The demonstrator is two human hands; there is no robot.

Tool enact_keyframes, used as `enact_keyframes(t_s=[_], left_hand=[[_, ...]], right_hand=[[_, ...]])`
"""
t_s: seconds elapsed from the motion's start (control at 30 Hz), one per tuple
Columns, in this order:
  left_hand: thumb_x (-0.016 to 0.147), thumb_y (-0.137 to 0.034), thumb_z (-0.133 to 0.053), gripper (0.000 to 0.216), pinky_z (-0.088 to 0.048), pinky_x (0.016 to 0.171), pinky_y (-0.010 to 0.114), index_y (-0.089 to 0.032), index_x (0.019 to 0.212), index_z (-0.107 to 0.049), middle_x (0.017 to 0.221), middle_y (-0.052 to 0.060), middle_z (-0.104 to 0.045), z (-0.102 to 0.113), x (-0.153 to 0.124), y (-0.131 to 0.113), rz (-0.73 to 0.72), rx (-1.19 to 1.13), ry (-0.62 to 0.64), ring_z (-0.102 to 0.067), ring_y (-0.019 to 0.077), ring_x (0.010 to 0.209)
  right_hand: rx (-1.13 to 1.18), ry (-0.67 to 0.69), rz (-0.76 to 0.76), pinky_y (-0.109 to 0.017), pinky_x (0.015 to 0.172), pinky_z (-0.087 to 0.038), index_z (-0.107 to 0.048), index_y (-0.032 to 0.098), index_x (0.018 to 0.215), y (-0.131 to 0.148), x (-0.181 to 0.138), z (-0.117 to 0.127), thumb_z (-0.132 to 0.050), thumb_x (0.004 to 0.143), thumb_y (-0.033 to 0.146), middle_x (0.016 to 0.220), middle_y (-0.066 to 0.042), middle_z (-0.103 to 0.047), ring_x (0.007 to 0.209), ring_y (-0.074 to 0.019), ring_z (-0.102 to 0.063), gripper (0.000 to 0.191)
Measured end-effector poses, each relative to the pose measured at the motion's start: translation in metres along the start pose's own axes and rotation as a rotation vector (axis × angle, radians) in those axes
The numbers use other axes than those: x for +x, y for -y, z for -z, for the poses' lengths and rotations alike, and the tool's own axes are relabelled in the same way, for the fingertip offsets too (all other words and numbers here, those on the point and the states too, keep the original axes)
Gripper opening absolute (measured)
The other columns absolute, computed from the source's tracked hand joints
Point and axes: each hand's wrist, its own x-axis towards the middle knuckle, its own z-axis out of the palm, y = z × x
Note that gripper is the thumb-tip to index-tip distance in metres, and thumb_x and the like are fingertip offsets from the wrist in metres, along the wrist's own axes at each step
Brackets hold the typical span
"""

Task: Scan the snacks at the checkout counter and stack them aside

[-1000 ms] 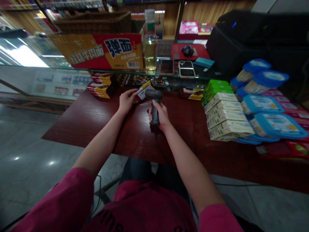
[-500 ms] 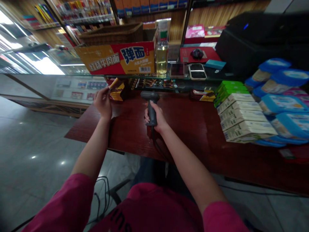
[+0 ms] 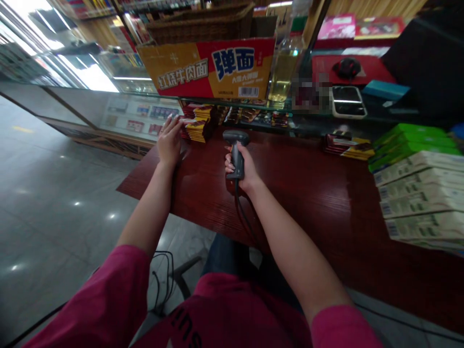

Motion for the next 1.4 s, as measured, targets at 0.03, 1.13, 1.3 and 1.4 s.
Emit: enact_keyframes(t_s=[0.03,1.13,1.3,1.4], left_hand=[[0.102,-0.016,-0.053,0.047,-0.037,0.133,0.049,-0.034,0.142,-0.07,0.159,0.001,-0.061,0.002,-0.001,-0.004,-0.008,0.014,0.018,-0.044,0.0243,0.159],[0.095,-0.013,-0.058,0.069,-0.038,0.131,0.047,-0.016,0.163,-0.046,0.171,0.016,-0.045,-0.168,-0.032,-0.295,-0.528,-0.337,0.557,-0.04,0.0283,0.161],[0.089,-0.006,-0.058,0.074,-0.034,0.133,0.053,-0.024,0.16,-0.05,0.176,0.012,-0.036,-0.239,-0.012,-0.332,-0.504,-0.498,0.544,-0.034,0.0285,0.164],[0.092,-0.011,-0.061,0.057,-0.033,0.133,0.057,-0.03,0.146,-0.065,0.174,0.006,-0.042,-0.254,-0.005,-0.338,-0.485,-0.533,0.538,-0.034,0.0296,0.164]], right_hand=[[-0.007,0.003,0.001,-0.019,0.04,-0.029,-0.058,0.022,0.099,0.0,0.0,0.001,-0.068,0.097,0.057,0.061,0.006,-0.054,0.043,-0.0069,-0.037,0.037],[-0.226,-0.505,0.571,-0.022,0.041,-0.043,-0.054,0.024,0.097,0.119,-0.166,0.125,-0.085,0.077,0.051,0.059,0.008,-0.062,0.042,-0.0104,-0.052,0.046],[-0.12,-0.481,0.548,-0.021,0.042,-0.041,-0.056,0.024,0.098,0.127,-0.178,0.134,-0.078,0.084,0.048,0.06,0.008,-0.06,0.044,-0.0094,-0.048,0.035],[-0.098,-0.452,0.514,-0.022,0.044,-0.04,-0.056,0.025,0.1,0.129,-0.174,0.135,-0.074,0.09,0.048,0.062,0.008,-0.058,0.044,-0.0097,-0.048,0.031]])
